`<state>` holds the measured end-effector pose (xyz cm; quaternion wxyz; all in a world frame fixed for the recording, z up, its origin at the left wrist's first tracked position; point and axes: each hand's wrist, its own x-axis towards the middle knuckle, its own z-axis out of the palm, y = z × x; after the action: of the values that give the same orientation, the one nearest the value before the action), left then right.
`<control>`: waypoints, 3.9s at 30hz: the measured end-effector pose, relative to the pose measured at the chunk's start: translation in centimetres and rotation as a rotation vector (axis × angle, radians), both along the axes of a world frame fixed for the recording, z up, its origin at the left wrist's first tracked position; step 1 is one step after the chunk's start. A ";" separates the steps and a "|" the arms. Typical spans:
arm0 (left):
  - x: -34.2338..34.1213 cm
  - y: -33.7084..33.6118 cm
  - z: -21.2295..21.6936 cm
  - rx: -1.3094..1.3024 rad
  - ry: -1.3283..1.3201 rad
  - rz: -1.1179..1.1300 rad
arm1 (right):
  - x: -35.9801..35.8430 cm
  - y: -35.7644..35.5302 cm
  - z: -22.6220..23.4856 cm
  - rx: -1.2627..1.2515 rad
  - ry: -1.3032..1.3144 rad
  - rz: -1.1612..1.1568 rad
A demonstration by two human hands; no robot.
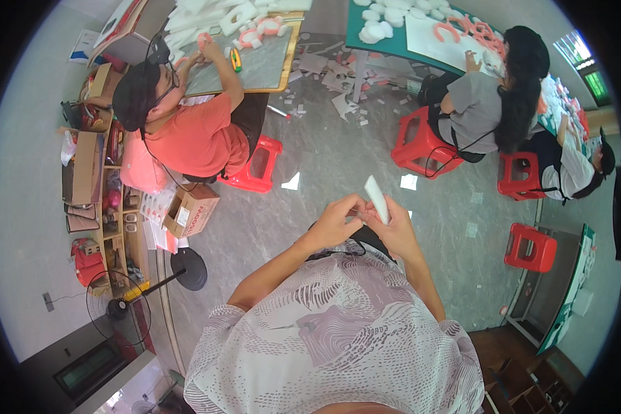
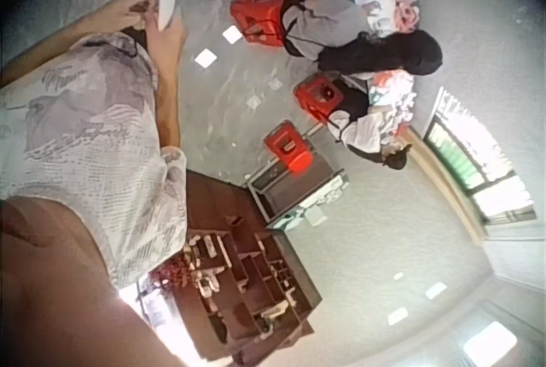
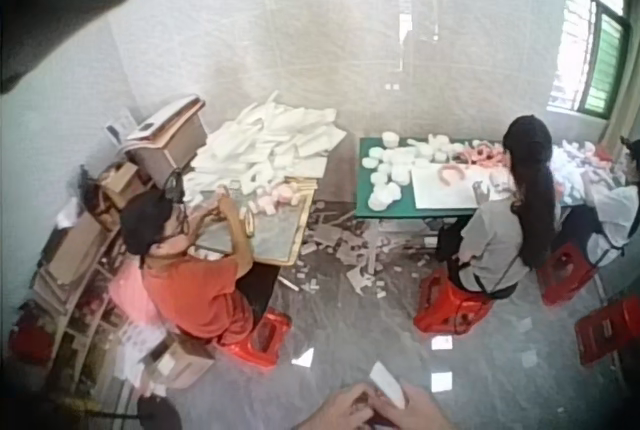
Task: Assembling various foam pieces using a glue gun on a workbench.
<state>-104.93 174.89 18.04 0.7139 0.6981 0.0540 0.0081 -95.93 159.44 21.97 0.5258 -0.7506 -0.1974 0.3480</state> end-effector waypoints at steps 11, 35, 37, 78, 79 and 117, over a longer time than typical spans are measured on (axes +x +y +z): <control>1.2 4.4 -0.1 0.120 0.123 0.063 | 1.8 4.0 0.4 -0.069 -0.195 0.029; 20.3 14.3 -21.5 -0.280 0.420 0.709 | 18.1 21.1 -24.2 0.037 -0.085 0.389; 21.2 15.5 -25.9 -0.372 0.544 0.710 | 18.8 21.9 -27.9 -0.092 0.013 0.424; 25.0 22.0 -41.2 0.967 0.511 -0.230 | 48.3 25.7 -91.7 -0.512 -0.653 0.203; 24.8 21.7 -41.2 0.966 0.517 -0.222 | 47.8 26.4 -92.0 -0.507 -0.654 0.212; 19.7 21.7 -43.3 0.965 0.438 -0.050 | 36.0 32.5 -83.1 -0.193 -0.427 0.541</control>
<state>-85.24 196.57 -25.29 0.2834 0.9337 0.1754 -0.1311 -59.92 191.91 -61.11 0.2883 -0.7731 -0.4608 0.3269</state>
